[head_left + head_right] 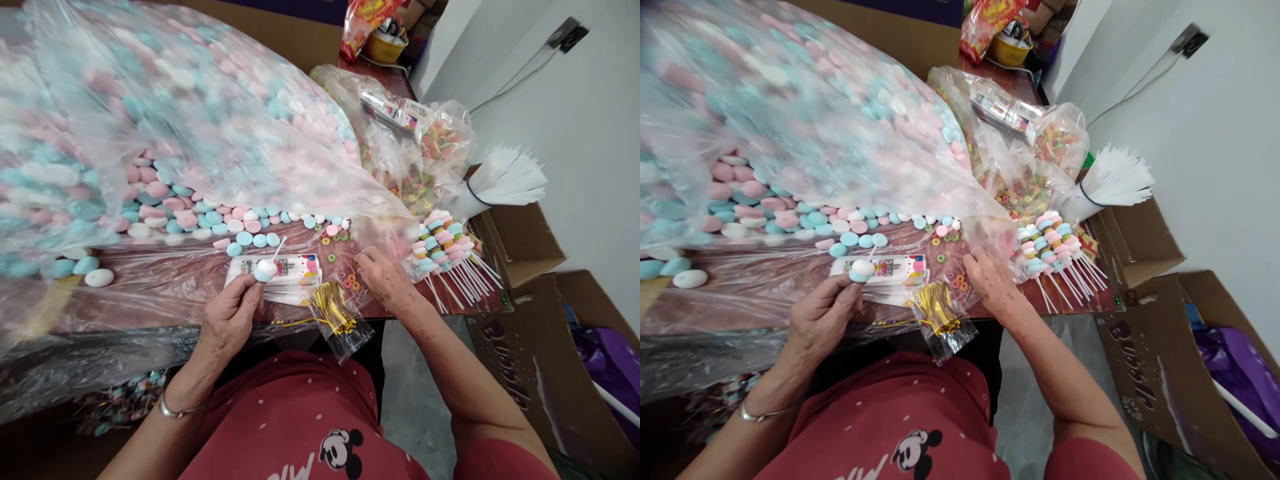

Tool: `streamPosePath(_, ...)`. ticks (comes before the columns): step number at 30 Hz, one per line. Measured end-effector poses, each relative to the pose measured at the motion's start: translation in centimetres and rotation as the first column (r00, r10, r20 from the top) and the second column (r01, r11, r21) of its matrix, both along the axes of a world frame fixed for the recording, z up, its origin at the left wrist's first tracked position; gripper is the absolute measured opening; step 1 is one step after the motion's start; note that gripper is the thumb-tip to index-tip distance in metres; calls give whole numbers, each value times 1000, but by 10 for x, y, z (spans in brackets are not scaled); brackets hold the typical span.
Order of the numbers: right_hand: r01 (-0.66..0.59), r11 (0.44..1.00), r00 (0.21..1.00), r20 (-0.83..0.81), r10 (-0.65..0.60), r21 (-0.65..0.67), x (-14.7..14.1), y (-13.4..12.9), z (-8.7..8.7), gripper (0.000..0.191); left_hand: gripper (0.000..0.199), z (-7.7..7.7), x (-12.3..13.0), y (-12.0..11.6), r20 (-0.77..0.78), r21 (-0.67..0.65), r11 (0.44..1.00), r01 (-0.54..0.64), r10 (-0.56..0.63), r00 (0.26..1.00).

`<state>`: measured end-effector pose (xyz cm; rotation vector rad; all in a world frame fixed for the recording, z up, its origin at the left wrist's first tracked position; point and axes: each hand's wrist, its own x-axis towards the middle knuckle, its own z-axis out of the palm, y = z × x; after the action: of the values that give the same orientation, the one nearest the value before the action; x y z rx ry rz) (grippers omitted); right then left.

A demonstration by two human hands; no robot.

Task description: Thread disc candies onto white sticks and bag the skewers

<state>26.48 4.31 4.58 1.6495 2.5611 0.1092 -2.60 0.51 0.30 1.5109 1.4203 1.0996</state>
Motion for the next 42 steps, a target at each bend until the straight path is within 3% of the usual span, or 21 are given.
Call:
streamPosePath(10,-3,994,997,-70,11,107,7,-1,-14,19,17,2,1,2,-30,65,998,26,-24,999)
streamPosePath(19,-129,992,966,-225,123,-14,15,5,-7,21,17,-6,2,1,2,49,999,21,-21,1000)
streamPosePath(23,-61,997,973,-221,69,41,11,6,-6,18,18,-5,2,2,-15,55,998,20,-20,1000)
streamPosePath(25,8,995,949,-316,22,95,2,8,-4,15,18,-2,2,3,-43,81,996,24,-20,999)
streamPosePath(27,79,993,852,-523,-21,89,-13,13,2,12,19,2,4,3,-66,111,993,41,-34,997)
streamPosePath(28,104,994,761,-646,-56,35,-22,16,5,10,18,4,5,4,-75,128,990,54,-44,996)
streamPosePath(31,44,961,362,-892,-270,-273,-52,26,14,4,18,8,7,5,-88,171,981,88,-73,993)
streamPosePath(33,-51,900,140,-895,-424,-434,-69,32,17,8,19,10,8,6,-92,174,980,101,-86,992)
streamPosePath(34,-87,873,69,-877,-475,-479,-75,35,17,11,20,10,8,6,-94,166,980,106,-91,991)
streamPosePath(37,-142,834,-18,-841,-540,-533,-84,42,13,18,21,11,9,7,-102,140,986,95,-81,991)
streamPosePath(42,-170,860,-25,-870,-492,-481,-84,44,8,19,22,11,9,8,-109,89,994,66,-57,992)
